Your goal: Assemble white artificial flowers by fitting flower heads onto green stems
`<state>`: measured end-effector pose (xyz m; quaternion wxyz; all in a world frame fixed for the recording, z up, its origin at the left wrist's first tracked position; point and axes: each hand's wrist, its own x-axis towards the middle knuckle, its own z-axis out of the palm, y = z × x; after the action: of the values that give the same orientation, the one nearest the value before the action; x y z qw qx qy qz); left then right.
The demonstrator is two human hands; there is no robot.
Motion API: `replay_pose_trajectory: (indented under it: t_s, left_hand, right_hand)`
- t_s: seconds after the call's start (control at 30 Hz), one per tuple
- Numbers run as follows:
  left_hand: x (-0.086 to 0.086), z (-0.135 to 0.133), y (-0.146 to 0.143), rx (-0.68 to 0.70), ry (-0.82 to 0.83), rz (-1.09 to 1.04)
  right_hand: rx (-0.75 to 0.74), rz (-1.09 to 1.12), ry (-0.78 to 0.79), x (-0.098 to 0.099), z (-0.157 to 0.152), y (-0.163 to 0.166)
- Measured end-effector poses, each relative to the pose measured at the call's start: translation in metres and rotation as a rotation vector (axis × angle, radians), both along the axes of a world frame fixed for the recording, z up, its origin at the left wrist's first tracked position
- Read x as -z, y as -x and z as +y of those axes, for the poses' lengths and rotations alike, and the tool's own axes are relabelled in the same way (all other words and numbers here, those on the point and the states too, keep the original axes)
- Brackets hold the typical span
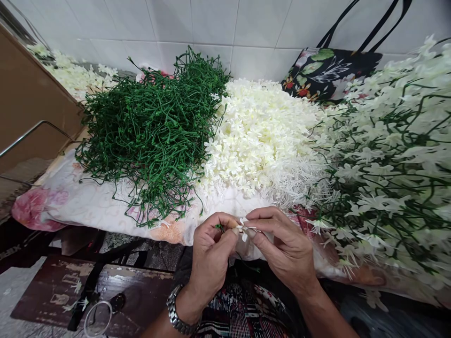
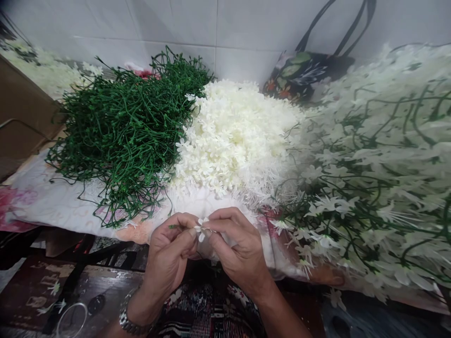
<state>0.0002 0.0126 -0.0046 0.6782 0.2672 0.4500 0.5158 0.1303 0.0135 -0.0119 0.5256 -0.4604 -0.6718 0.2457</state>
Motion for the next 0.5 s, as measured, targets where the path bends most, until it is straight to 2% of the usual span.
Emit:
replay_pose_trajectory:
  t_s: [0.13,0.33,0.5]
  left_hand:
    - [-0.0002,0.0005,-0.0002,-0.025,-0.016,-0.071]
    - [-0.0036,0.0049,-0.0033,-0.037,0.049,-0.065]
    - [-0.0051,0.0045,-0.0042,-0.037,0.030,-0.059]
  right_hand:
    - [0.003,-0.037,-0.032,-0.0008,-0.0011,0.0000]
    - [0.004,-0.072,-0.057,-0.0057,-0.0049,0.0016]
    - [0.036,-0.069,-0.081,-0.0068,-0.0053,0.0056]
